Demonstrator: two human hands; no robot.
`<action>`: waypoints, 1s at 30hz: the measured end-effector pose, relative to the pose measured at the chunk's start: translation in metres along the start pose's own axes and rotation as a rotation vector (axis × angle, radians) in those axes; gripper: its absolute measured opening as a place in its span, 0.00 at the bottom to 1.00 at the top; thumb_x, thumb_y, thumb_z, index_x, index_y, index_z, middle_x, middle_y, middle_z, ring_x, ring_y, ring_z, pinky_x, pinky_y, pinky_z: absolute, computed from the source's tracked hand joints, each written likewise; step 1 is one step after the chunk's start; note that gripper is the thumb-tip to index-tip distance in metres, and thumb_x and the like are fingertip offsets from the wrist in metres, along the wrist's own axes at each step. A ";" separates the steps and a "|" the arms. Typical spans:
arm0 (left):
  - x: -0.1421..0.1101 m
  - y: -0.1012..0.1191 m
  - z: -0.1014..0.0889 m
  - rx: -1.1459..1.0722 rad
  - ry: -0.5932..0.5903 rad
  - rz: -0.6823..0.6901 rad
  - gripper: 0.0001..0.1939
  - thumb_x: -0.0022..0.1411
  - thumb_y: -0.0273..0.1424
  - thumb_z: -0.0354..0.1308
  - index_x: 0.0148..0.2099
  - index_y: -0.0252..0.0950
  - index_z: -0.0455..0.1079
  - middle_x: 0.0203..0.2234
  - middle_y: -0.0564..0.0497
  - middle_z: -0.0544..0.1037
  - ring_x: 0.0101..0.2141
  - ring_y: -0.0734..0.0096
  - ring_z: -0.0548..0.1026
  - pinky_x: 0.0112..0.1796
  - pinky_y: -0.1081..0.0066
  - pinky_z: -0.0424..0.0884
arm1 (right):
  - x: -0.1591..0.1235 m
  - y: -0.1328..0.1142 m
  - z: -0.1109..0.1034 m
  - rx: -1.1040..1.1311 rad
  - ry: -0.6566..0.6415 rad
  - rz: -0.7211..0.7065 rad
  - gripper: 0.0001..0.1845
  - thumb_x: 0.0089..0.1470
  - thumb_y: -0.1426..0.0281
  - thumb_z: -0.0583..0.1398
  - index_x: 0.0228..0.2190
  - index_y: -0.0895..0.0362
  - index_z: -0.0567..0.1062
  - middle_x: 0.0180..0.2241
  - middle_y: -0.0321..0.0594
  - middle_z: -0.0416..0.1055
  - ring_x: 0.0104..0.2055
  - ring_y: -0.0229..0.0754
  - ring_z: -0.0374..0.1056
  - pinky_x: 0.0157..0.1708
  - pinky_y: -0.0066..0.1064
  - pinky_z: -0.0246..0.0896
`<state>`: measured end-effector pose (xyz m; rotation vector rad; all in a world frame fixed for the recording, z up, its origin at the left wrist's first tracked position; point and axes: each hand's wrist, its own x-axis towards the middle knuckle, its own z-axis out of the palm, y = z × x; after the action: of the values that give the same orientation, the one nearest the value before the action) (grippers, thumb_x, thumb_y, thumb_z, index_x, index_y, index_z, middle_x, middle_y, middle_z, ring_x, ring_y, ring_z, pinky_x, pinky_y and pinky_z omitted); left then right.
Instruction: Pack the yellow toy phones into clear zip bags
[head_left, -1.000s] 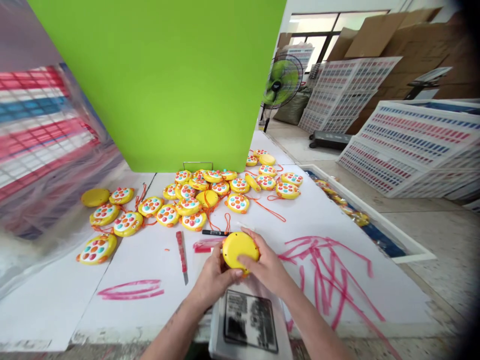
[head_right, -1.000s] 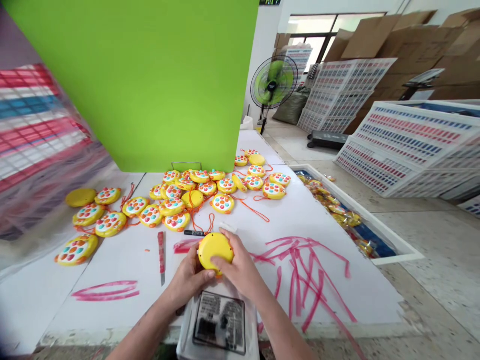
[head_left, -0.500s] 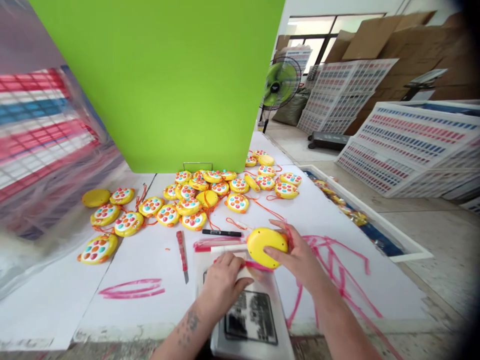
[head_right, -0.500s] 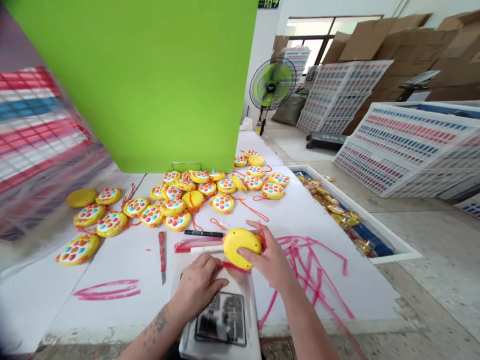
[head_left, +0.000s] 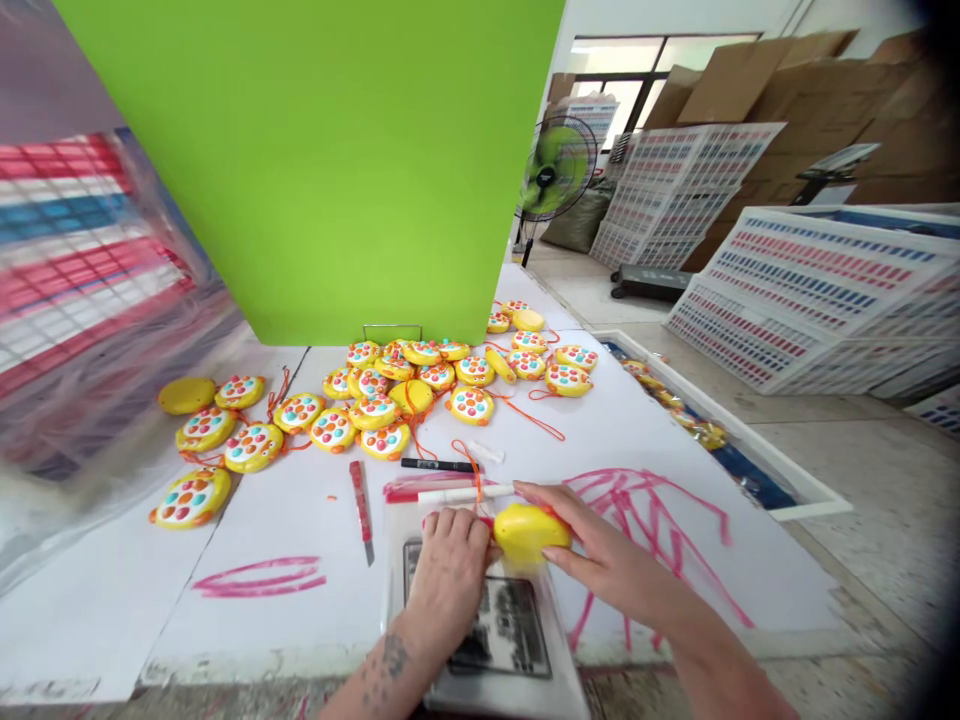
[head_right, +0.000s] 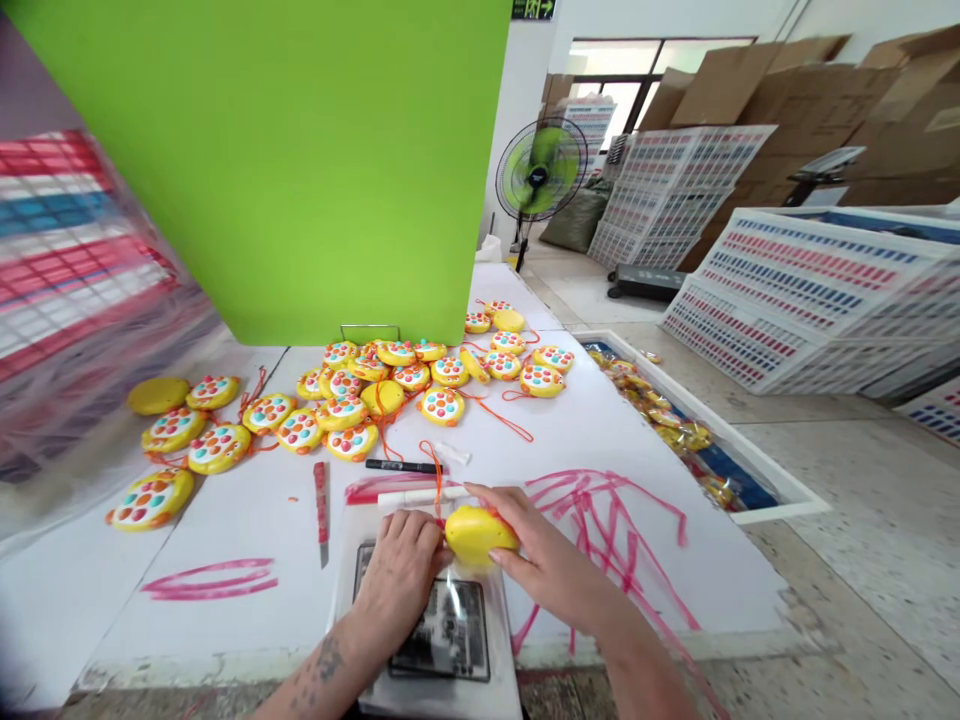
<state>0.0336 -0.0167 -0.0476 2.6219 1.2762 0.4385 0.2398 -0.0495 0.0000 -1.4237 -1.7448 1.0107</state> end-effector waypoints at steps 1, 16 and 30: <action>-0.001 -0.001 0.000 -0.035 0.005 0.000 0.03 0.64 0.26 0.52 0.40 0.35 0.65 0.36 0.47 0.72 0.38 0.59 0.67 0.41 0.57 0.65 | -0.002 -0.001 -0.004 0.010 -0.007 -0.003 0.32 0.48 0.73 0.59 0.55 0.44 0.66 0.55 0.39 0.65 0.58 0.49 0.59 0.57 0.43 0.54; -0.006 -0.002 -0.006 -0.160 0.119 0.249 0.16 0.63 0.21 0.47 0.51 0.37 0.66 0.37 0.47 0.73 0.37 0.63 0.67 0.39 0.63 0.66 | 0.035 0.017 0.019 0.484 0.392 0.139 0.25 0.49 0.59 0.63 0.49 0.53 0.71 0.52 0.45 0.70 0.52 0.49 0.66 0.51 0.42 0.63; -0.004 -0.004 -0.007 -0.296 0.390 0.131 0.07 0.65 0.23 0.49 0.40 0.36 0.66 0.46 0.44 0.71 0.47 0.62 0.68 0.47 0.59 0.68 | 0.042 0.014 0.033 -0.027 0.314 0.133 0.27 0.59 0.52 0.47 0.44 0.57 0.75 0.34 0.44 0.76 0.38 0.45 0.71 0.42 0.37 0.66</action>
<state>0.0253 -0.0170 -0.0429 2.4468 1.0355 1.1139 0.2106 -0.0121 -0.0274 -1.6350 -1.4568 0.7829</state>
